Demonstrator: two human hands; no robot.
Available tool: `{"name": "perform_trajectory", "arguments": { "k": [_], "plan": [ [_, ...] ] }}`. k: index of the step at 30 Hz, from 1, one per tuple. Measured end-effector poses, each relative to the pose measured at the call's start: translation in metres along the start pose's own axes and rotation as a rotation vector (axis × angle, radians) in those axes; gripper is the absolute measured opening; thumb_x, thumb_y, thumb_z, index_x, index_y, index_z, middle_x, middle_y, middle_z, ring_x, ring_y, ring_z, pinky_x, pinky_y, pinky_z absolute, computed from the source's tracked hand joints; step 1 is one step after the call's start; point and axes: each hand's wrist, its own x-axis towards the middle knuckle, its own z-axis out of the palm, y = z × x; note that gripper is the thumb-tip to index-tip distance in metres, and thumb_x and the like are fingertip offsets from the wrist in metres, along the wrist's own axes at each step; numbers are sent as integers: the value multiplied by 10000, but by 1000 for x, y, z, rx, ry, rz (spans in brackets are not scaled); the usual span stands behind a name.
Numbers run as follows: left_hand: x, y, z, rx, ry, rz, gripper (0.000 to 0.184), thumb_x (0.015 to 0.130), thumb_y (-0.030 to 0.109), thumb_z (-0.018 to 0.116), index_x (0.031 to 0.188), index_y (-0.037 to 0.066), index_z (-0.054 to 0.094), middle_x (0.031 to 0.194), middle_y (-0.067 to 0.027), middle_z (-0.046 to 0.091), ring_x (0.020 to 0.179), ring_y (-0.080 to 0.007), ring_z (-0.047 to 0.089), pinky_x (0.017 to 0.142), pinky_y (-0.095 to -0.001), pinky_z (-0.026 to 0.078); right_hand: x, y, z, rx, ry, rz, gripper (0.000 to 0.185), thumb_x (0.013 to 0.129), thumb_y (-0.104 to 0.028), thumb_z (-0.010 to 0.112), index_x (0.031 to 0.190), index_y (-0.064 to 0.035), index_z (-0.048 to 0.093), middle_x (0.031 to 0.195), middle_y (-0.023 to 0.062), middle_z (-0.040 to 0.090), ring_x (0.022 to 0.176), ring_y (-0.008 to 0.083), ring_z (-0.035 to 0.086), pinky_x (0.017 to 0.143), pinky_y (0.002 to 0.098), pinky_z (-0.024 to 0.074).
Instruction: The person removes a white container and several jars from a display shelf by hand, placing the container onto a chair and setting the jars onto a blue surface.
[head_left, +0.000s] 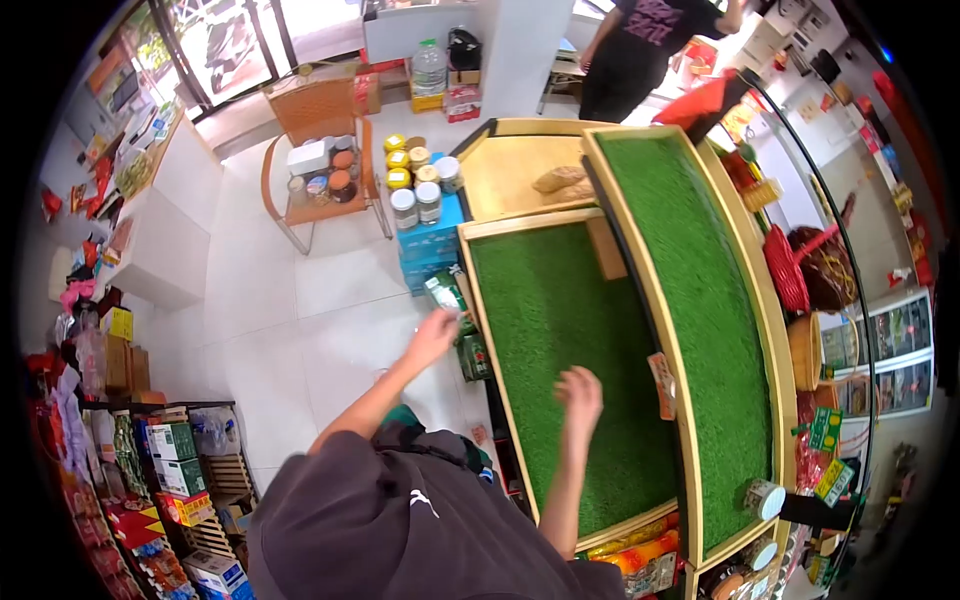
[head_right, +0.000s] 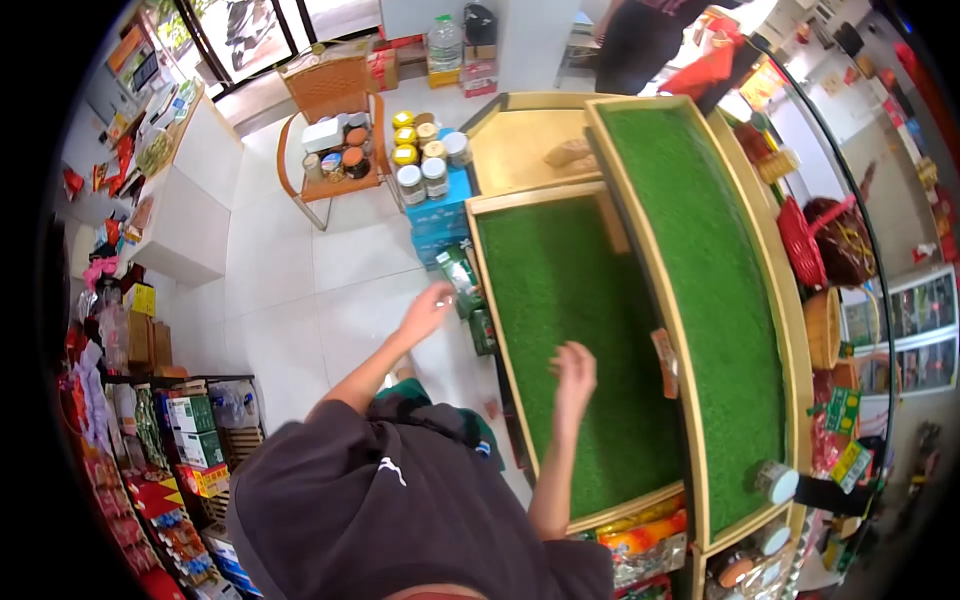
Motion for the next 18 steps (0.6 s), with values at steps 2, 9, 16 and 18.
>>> {"name": "perform_trajectory", "arguments": {
  "k": [2, 9, 16, 18],
  "plan": [
    [-45, -121, -80, 342, 101, -339, 285, 840, 234, 557, 1027, 22, 598, 1008, -236, 618, 958, -393, 587, 803, -441, 478, -8, 55, 71, -2, -288, 159, 392, 881, -259, 627, 1190, -27, 562, 975, 79, 636, 812, 153, 628, 705, 293, 514],
    [-259, -337, -260, 24, 246, -1486, 425, 858, 331, 484, 1156, 29, 490, 970, -171, 633, 769, -355, 621, 565, -481, 468, -6, 218, 200, -668, -513, 317, 465, 816, -386, 642, 1147, -60, 606, 998, 109, 659, 758, 171, 641, 652, 300, 512],
    [-249, -309, -312, -340, 373, -1362, 422, 867, 320, 493, 1222, 94, 463, 1095, -130, 604, 911, -303, 593, 717, -463, 478, 48, 273, 183, -894, -386, 806, 458, 814, -374, 622, 1094, -17, 563, 933, 158, 626, 663, 273, 630, 583, 411, 523],
    [-225, -322, -313, -290, 364, -1333, 391, 867, 316, 500, 1197, 106, 485, 1016, -104, 627, 796, -243, 599, 649, -417, 485, 58, 246, 196, -815, -342, 730, 421, 806, -356, 616, 946, 39, 581, 709, 141, 600, 488, 228, 571, 443, 353, 481]
  ]
}}
